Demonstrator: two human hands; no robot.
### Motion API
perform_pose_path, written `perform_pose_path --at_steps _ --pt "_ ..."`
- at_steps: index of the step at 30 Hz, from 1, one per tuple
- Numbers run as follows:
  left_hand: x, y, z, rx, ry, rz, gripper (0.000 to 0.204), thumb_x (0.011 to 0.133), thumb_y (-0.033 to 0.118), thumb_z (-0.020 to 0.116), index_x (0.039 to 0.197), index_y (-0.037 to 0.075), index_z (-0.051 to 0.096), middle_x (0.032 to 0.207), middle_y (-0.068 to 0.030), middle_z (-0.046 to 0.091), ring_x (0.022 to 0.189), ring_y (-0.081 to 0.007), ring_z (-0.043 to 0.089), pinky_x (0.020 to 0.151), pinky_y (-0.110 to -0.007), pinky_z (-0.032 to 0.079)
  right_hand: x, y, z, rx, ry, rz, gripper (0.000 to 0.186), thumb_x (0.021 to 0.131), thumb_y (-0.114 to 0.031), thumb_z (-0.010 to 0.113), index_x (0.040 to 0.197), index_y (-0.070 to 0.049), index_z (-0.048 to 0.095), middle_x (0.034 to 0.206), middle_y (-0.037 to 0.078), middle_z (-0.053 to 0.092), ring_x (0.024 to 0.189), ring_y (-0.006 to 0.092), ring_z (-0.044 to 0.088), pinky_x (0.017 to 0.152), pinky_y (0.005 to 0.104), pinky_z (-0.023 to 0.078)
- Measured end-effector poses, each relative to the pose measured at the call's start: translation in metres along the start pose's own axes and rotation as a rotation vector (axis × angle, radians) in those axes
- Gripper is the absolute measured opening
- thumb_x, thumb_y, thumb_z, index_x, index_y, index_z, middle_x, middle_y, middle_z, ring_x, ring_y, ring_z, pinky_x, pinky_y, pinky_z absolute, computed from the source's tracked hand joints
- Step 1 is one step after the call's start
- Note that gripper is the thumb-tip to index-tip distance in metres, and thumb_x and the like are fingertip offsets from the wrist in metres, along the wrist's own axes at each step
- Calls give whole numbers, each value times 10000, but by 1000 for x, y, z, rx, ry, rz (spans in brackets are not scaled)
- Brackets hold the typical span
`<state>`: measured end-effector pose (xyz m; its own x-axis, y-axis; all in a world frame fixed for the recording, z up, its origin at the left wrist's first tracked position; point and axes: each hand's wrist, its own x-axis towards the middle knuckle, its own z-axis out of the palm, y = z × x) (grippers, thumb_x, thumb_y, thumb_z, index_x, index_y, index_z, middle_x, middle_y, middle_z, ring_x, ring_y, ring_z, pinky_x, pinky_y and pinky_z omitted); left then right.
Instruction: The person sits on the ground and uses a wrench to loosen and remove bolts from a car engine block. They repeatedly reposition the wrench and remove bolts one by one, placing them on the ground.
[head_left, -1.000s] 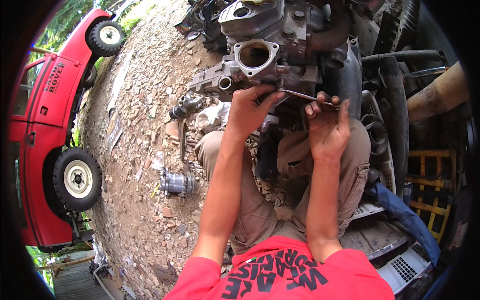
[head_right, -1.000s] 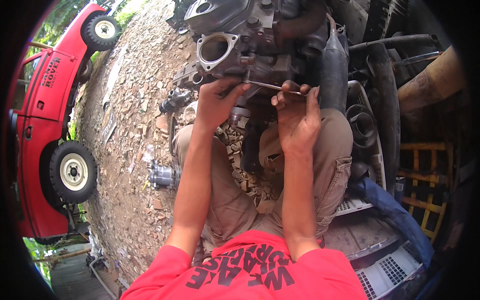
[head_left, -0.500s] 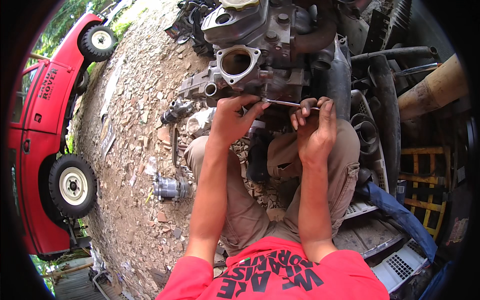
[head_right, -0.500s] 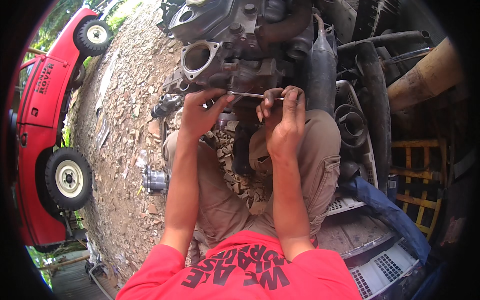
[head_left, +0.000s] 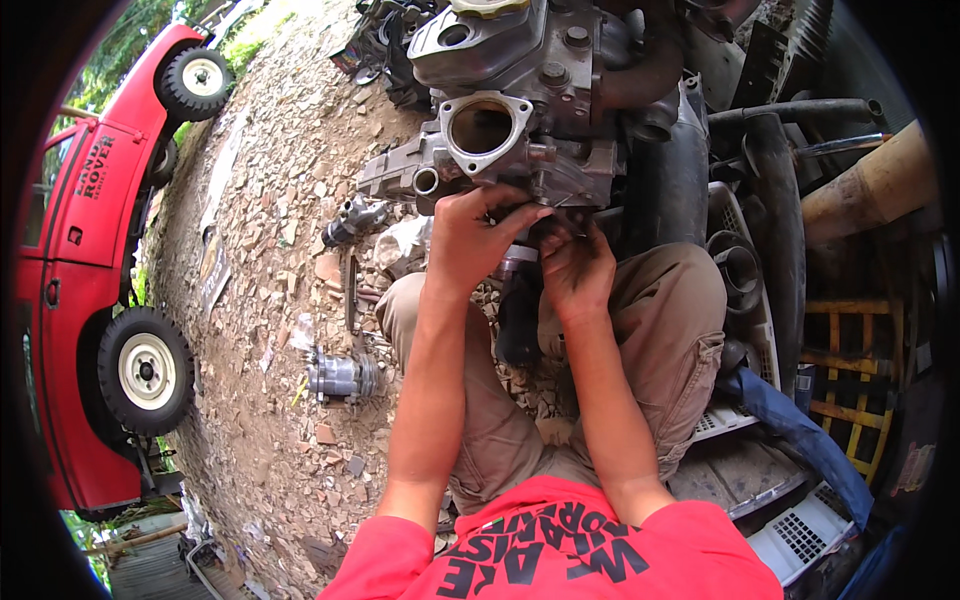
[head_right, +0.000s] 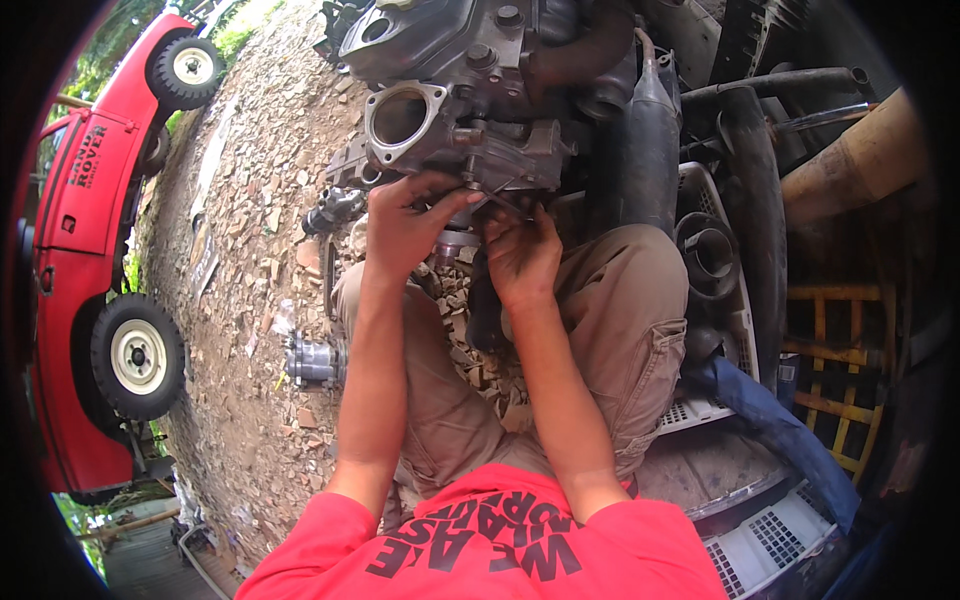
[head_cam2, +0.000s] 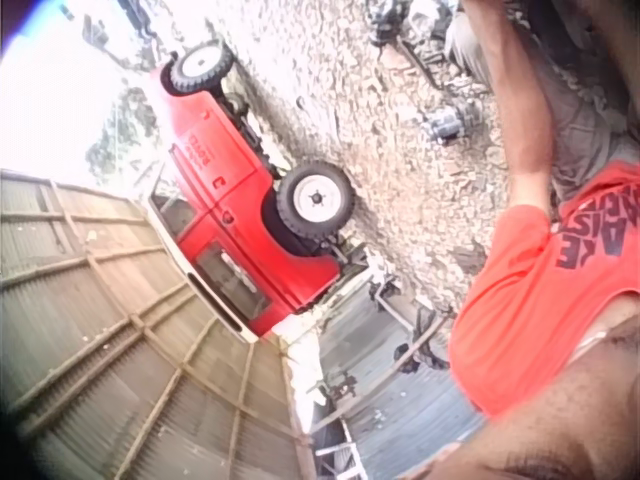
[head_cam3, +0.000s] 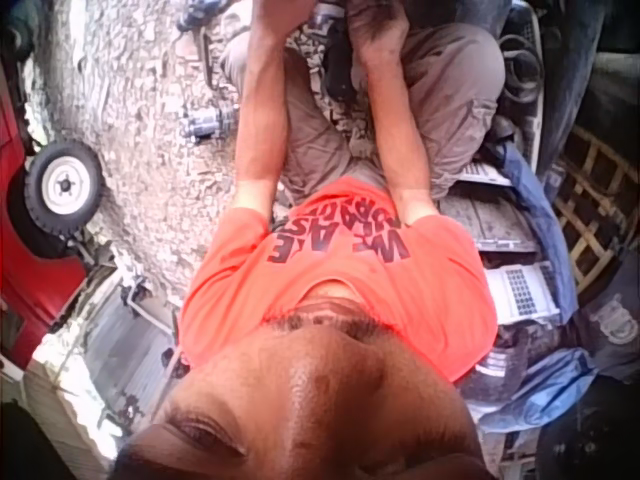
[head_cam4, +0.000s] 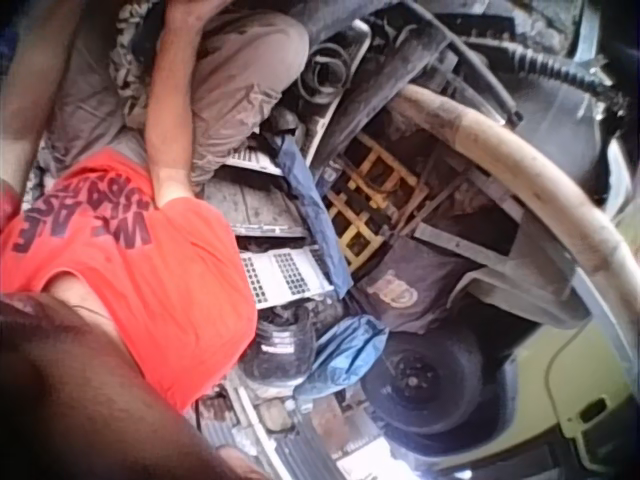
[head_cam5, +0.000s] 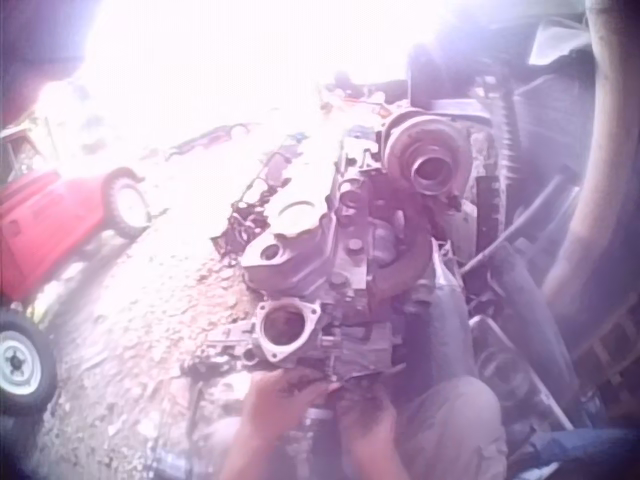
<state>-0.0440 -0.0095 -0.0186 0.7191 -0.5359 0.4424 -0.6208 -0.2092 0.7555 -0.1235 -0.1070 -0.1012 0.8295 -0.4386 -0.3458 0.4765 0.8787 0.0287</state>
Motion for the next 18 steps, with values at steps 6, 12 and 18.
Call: perform_pose_path --at_steps 6,12,18 --pt "1 1 -2 -21 8 -7 175 705 111 810 794 -5 713 698 -94 693 593 -110 644 557 -243 484 0 3 -1 -140 -58 19 269 997 -304 390 1003 -63 510 908 75 547 682 161 408 635 294 356" --pt "0 -1 -2 -100 20 -74 193 714 102 809 811 -30 708 684 -95 691 609 -70 628 551 -238 488 1 -2 -6 -341 -111 30 307 1000 -350 375 1045 -87 526 817 31 504 640 138 380 597 300 325" --pt "-1 1 -1 -146 32 -135 202 712 93 812 811 -46 704 688 -96 693 614 -63 620 561 -236 495 2 3 -15 -475 -50 102 365 985 -402 400 1052 -78 556 753 8 503 616 134 427 594 299 354"
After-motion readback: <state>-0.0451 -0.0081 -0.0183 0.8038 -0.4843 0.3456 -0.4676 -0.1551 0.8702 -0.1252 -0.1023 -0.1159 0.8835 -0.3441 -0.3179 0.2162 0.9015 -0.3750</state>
